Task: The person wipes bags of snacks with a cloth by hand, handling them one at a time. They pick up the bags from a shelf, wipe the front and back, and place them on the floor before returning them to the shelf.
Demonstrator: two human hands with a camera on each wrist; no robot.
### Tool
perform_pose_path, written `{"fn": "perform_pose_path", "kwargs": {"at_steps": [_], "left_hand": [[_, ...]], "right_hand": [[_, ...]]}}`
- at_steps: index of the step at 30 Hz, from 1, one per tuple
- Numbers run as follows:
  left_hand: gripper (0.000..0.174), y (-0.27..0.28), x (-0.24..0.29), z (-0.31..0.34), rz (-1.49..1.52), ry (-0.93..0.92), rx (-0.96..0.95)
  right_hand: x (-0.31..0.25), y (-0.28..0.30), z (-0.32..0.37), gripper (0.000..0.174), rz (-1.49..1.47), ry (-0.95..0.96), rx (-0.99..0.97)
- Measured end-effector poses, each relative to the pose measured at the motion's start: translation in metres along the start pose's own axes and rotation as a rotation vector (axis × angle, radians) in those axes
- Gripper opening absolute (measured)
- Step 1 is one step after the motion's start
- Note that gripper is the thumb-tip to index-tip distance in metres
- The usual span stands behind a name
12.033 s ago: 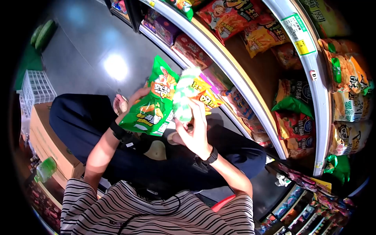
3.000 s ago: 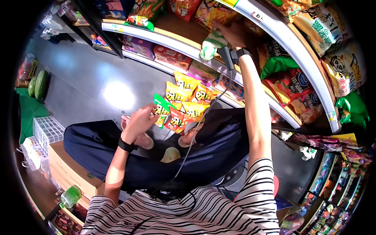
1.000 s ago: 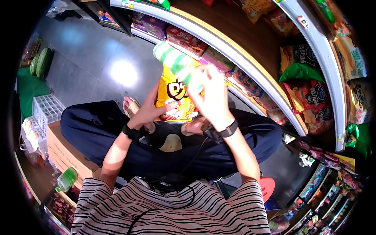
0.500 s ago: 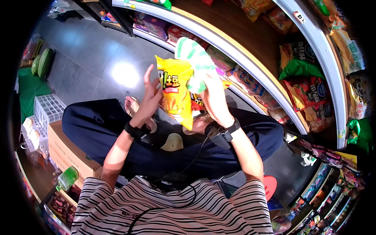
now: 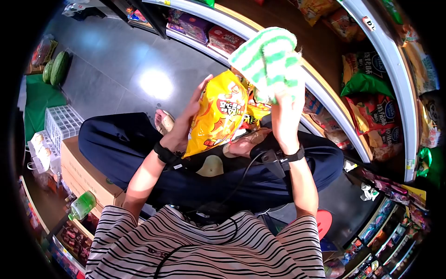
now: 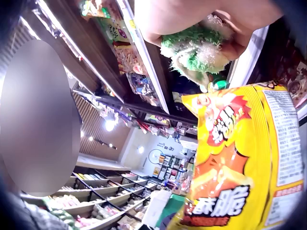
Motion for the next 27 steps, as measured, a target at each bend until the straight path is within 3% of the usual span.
{"fn": "perform_pose_path", "kwargs": {"at_steps": [1,2,3,5,7,9,13,15,17,19,20,22,23,24,25,27], "left_hand": [[0.077,0.0,0.0,-0.003,0.147,0.023,-0.011],[0.072,0.006,-0.008,-0.006,0.192,0.08,0.084],[0.072,0.01,-0.009,-0.002,0.191,0.08,0.086],[0.068,0.011,-0.008,0.012,0.278,0.335,0.096],[0.067,0.017,-0.018,0.023,0.262,0.359,0.091],[0.069,0.012,-0.023,0.027,0.051,0.278,-0.061],[0.066,0.01,-0.026,0.028,0.119,0.398,0.045],[0.062,0.011,-0.021,0.028,0.161,0.441,0.089],[0.06,0.009,-0.009,0.025,0.324,0.428,0.123],[0.064,0.006,0.003,0.021,0.47,0.385,0.189],[0.065,0.008,0.006,0.019,0.454,0.334,0.209],[0.067,0.007,0.01,0.012,0.436,0.284,0.222],[0.066,0.006,0.012,0.008,0.413,0.23,0.27],[0.066,0.007,0.013,0.004,0.388,0.178,0.319],[0.066,0.01,0.014,0.002,0.386,0.182,0.316],[0.061,0.032,0.023,0.002,0.075,-0.037,0.267]], "right_hand": [[0.006,0.004,0.003,0.064,0.105,0.014,0.022],[0.004,-0.01,0.007,0.05,0.21,0.11,0.061],[-0.005,-0.025,0.013,0.048,0.426,0.199,0.057],[0.003,-0.03,0.017,0.045,0.587,0.249,-0.088],[0.009,-0.038,0.02,0.042,0.61,0.172,-0.191],[0.011,-0.046,0.022,0.04,0.816,0.285,-0.287],[0.023,-0.041,0.016,0.041,0.766,0.29,-0.272],[0.02,-0.024,0.008,0.041,0.646,0.198,-0.24],[0.0,-0.018,0.003,0.039,0.306,0.079,-0.031],[-0.008,-0.009,-0.004,0.038,0.145,0.046,0.064],[-0.012,-0.01,-0.002,0.036,0.347,0.105,0.08],[-0.001,-0.017,0.003,0.039,0.714,0.237,-0.093],[0.009,-0.03,0.014,0.041,0.847,0.181,-0.177],[0.022,-0.041,0.02,0.045,0.867,0.153,-0.386],[0.036,-0.05,0.033,0.05,0.776,0.109,-0.412],[0.057,-0.062,0.053,0.055,0.602,0.05,-0.543]]}}
Point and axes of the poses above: each hand's wrist, its own z-axis away from the middle knuckle, its own y-axis out of the back of the hand, x = y × z, the point moved 2 cm from there along -z, towards the middle knuckle, and after that the axes turned 12 degrees about -y, right-handed, at the moved point
